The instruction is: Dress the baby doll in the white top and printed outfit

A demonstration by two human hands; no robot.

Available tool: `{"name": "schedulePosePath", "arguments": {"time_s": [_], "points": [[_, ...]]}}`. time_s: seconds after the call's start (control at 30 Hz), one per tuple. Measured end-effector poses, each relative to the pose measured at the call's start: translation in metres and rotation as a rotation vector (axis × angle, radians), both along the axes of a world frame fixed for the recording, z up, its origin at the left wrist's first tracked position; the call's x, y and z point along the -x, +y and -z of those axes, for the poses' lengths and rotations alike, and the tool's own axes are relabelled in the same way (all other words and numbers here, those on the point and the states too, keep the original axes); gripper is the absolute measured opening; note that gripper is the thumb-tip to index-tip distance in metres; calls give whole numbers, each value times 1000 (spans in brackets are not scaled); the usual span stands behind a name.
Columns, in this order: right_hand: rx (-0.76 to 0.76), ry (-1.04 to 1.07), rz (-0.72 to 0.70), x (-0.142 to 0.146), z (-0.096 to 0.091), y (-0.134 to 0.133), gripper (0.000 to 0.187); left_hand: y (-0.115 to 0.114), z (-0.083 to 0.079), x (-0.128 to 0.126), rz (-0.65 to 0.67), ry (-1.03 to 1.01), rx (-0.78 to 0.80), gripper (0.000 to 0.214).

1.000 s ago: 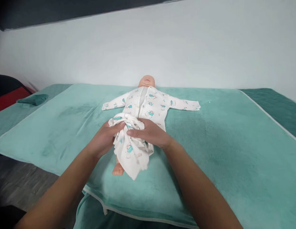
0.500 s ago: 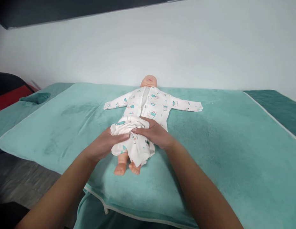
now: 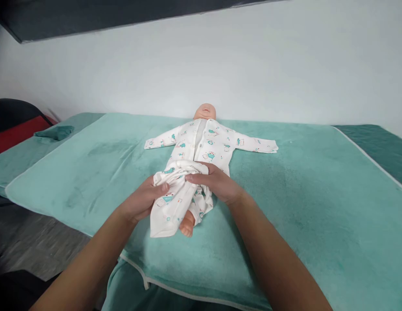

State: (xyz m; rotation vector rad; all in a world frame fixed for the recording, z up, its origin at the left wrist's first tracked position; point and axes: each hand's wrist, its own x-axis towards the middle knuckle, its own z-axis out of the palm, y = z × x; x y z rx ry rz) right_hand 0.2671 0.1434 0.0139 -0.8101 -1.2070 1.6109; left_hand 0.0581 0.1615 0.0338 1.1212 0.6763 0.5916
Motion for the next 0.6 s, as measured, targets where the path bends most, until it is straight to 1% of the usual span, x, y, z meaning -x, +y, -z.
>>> {"name": "schedulePosePath", "arguments": {"time_s": [0.07,0.1,0.13,0.2,0.27,0.33,0.4,0.47,0.53,0.6], "points": [[5,18,11,-1,2,1,42,1,-3,2,89,61,-56,43],[4,20,14,-2,3,1,42,1,-4,1,91,82,-80,41],[-1,17,10,-2,3,1,42,0,-5,0,61,86,-97,39],[-21,-21,-21,-3,1,0,44,-4,-5,-3,-48,48,-108,37],[-39,-108,-90,-3,-4,-1,47,-8,-4,-7,-152,-8,-97,34],[-60,-226,-140,0,-9,-4,48,-14,-4,-8,-225,-21,-88,32],[-96,-341,-118,4,-14,-5,44,-24,-7,-7,-290,-3,-83,30],[-146,-447,-50,9,-17,-6,38,-36,-11,-5,-337,22,-49,31],[-199,-553,-17,14,-18,-5,32,-53,-16,-2,-378,40,21,31],[-261,-679,-25,19,-19,-4,23,-73,-19,1,-428,36,106,31]]}}
